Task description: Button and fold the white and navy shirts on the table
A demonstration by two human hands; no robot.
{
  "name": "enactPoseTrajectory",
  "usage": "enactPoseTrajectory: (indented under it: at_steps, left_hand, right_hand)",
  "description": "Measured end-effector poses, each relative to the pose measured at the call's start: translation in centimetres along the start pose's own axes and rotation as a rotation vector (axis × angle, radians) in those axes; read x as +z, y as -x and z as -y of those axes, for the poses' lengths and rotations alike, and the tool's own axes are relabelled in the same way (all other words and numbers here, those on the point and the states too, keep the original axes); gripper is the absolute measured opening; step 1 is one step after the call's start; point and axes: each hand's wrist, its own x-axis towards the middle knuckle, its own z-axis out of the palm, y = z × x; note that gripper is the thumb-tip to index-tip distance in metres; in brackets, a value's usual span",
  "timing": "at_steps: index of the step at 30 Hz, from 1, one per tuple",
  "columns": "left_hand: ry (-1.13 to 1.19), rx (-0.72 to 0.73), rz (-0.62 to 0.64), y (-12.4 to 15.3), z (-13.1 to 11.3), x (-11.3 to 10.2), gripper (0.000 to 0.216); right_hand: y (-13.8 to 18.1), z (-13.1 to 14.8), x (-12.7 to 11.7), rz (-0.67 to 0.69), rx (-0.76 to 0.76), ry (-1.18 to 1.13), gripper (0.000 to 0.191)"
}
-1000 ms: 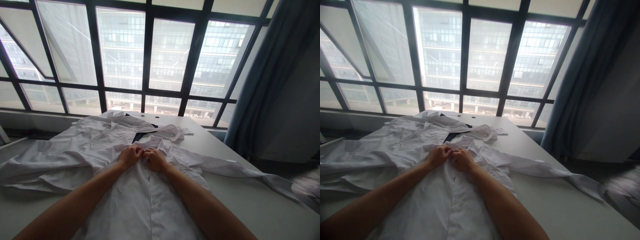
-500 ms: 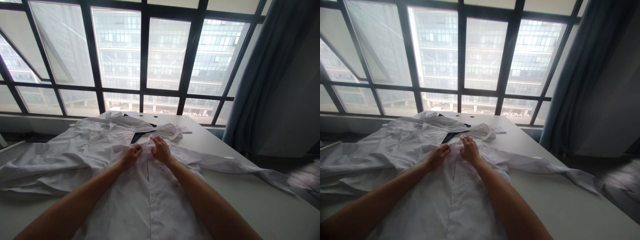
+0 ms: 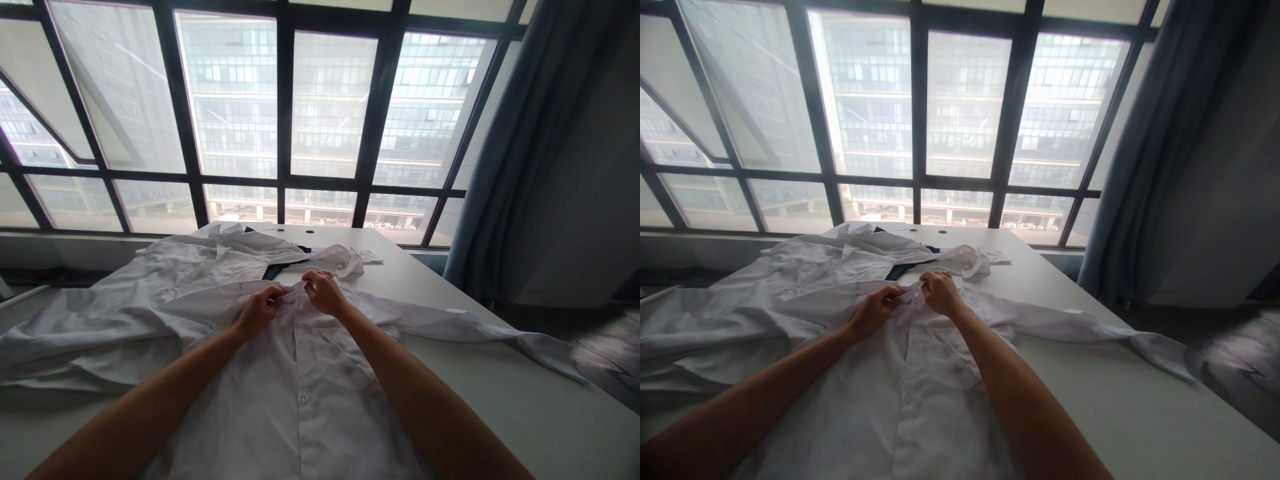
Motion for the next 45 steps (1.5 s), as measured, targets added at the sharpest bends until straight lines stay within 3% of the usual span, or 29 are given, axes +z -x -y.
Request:
enactPoseTrajectory:
  at_steps: [6, 13, 18, 22, 26, 31, 36, 38, 41, 45]
  left_hand:
    - [-0.009, -0.098, -0.148, -0.6, 1.6, -0.2, 0.021]
    - [0.242, -0.190, -0.114, -1.3, 2.7, -0.7, 0.038]
    - [0.382, -0.250, 0.003, -1.2, 2.3, -1.4, 0.053]
    - [0.595, -0.352, 0.126, -0.9, 1.8, -2.0, 0.063]
    - [0.728, -0.400, 0.338, -0.7, 1.4, -2.6, 0.074]
    - [0.712, -0.396, 0.564, -0.8, 0.7, -3.6, 0.080]
    - [0.549, -0.345, 0.734, -1.5, -0.4, -5.1, 0.081]
    - [0.502, -0.340, 0.747, -1.9, -0.8, -5.9, 0.079]
    - [0.519, -0.336, 0.664, -2.4, -1.5, -6.7, 0.076]
    - [0.560, -0.329, 0.590, -2.4, -3.1, -6.7, 0.067]
  right_hand:
    - [-0.1, -0.7, -0.8, 0.094, 0.002, 0.046, 0.016]
    - [-0.2, -1.8, -0.8, 0.106, 0.132, -0.175, 0.021]
    - [-0.5, -3.4, -0.2, 0.071, 0.276, -0.373, 0.029]
    - [-0.7, -4.1, 0.3, 0.053, 0.304, -0.447, 0.031]
    - [-0.9, -4.0, 0.8, 0.010, 0.303, -0.578, 0.033]
    - [-1.1, -3.6, 1.5, -0.032, 0.400, -0.808, 0.032]
    - [-1.0, -3.5, 1.9, -0.080, 0.444, -0.788, 0.026]
    - [-1.0, -3.4, 2.0, -0.106, 0.447, -0.735, 0.024]
    - [-0.9, -3.2, 2.1, -0.123, 0.449, -0.692, 0.022]
    - [-1.1, -2.7, 2.1, -0.094, 0.448, -0.785, 0.025]
